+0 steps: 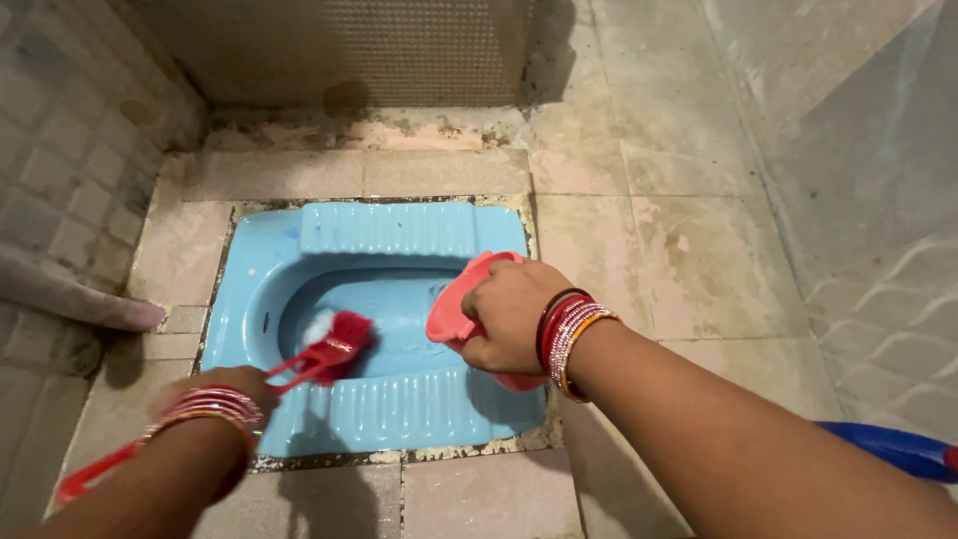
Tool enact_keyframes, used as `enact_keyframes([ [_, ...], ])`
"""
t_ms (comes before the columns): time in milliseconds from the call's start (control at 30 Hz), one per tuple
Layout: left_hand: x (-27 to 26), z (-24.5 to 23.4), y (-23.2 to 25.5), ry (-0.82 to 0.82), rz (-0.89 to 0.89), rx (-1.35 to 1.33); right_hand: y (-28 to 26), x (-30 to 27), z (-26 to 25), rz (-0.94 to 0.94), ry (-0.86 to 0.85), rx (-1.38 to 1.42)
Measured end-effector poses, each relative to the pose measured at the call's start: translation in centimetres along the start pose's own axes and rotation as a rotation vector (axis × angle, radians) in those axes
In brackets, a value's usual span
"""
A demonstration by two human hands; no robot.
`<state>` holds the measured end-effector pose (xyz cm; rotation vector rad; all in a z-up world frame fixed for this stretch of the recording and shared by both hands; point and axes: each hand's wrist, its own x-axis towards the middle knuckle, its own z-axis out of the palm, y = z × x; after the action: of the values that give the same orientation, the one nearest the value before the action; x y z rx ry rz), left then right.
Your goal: The person cleans a squat toilet by applying liquid cleaner from a bottle, scrubbing the basin with a long-handled brush, and rinsing it using water from a small pitcher filled from a large bucket.
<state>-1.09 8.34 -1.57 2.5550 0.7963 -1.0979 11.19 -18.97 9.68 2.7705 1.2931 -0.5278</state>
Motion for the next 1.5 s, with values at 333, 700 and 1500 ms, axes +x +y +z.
enact_keyframes([
  [333,-1.1,-0.8,4.5,0.012,0.201,-0.056,0.6,1.4,-0.3,-0.038,0.032,-0.011],
  [700,-1.9,-1.9,11.0,0.028,0.095,0.089,0.7,4.0,-1.3,0.078,-0.214,-0.185],
  [1500,0.9,-3.3,-9.5,0.015,-0.131,0.116,-12.2,9.4,-3.7,-0.132,-0.246,-0.237],
])
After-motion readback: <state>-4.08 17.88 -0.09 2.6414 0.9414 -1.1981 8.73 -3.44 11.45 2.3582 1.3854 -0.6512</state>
